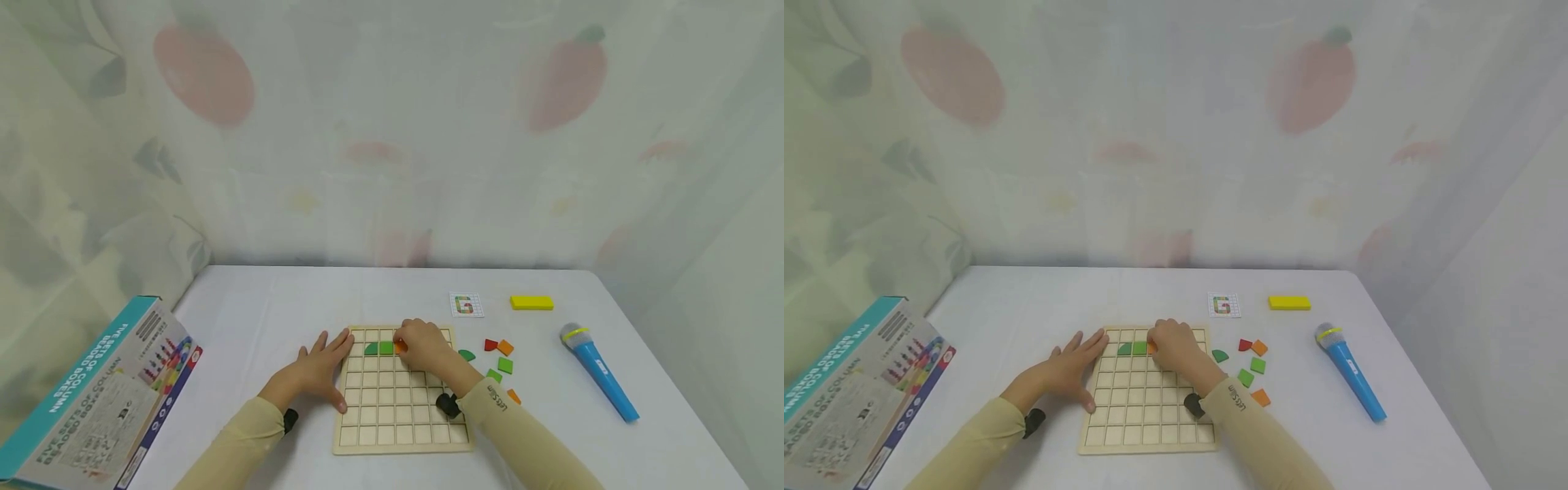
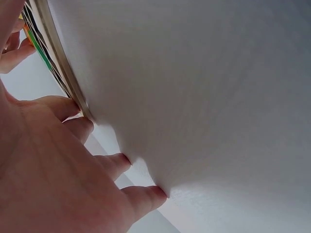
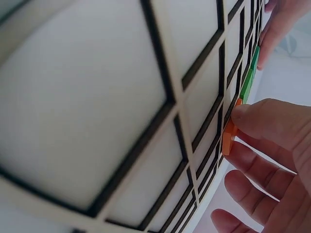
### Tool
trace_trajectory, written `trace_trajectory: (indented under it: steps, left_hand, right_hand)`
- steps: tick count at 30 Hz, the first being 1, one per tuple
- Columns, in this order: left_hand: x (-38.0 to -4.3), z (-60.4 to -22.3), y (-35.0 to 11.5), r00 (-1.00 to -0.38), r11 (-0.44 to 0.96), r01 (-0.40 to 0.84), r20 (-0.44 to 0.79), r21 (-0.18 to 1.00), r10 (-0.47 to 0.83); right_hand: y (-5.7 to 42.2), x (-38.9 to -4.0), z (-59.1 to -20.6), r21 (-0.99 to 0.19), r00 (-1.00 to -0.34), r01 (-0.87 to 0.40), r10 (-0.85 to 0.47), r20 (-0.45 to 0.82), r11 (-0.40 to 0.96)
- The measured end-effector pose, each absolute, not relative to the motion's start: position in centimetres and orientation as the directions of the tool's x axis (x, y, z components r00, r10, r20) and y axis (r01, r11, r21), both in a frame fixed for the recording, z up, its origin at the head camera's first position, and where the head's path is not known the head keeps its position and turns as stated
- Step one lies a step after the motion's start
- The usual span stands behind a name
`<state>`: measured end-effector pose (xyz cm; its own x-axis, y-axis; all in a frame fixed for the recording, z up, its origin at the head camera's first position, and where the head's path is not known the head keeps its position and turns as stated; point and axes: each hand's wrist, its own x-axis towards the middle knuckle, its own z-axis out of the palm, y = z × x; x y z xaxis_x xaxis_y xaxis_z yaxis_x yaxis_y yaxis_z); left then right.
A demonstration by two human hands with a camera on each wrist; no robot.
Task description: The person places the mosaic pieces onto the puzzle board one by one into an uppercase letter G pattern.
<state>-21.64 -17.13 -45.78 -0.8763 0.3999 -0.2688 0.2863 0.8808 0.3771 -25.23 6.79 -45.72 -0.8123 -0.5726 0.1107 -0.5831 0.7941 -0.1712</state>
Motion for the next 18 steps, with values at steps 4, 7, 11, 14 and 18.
trace_trajectory:
  steps: [4,7,11,14,18]
  left_hand:
    - [-21.67,-45.92,-17.26,-0.875,0.879,0.29,-0.267,0.38,0.404]
    - [-21.73,-45.99,-17.29,-0.875,0.88,0.292,-0.267,0.374,0.404]
    - [-21.84,-46.09,-17.26,-0.875,0.88,0.294,-0.265,0.373,0.405]
    - [-21.89,-46.16,-17.24,-0.875,0.879,0.297,-0.263,0.374,0.407]
    - [-21.89,-46.14,-17.27,-0.877,0.883,0.293,-0.264,0.365,0.401]
  right_hand:
    - [6.84,-25.13,-45.8,-0.186,-0.812,-0.583,-0.572,0.115,0.791]
    - [6.93,-25.03,-45.83,-0.198,-0.815,-0.578,-0.568,0.112,0.791]
    - [6.99,-24.94,-45.84,-0.214,-0.827,-0.561,-0.553,0.098,0.8]
    - [7.07,-25.02,-45.86,-0.226,-0.842,-0.537,-0.533,0.084,0.813]
    - [7.53,-25.01,-45.52,-0.24,-0.849,-0.525,-0.52,0.089,0.817]
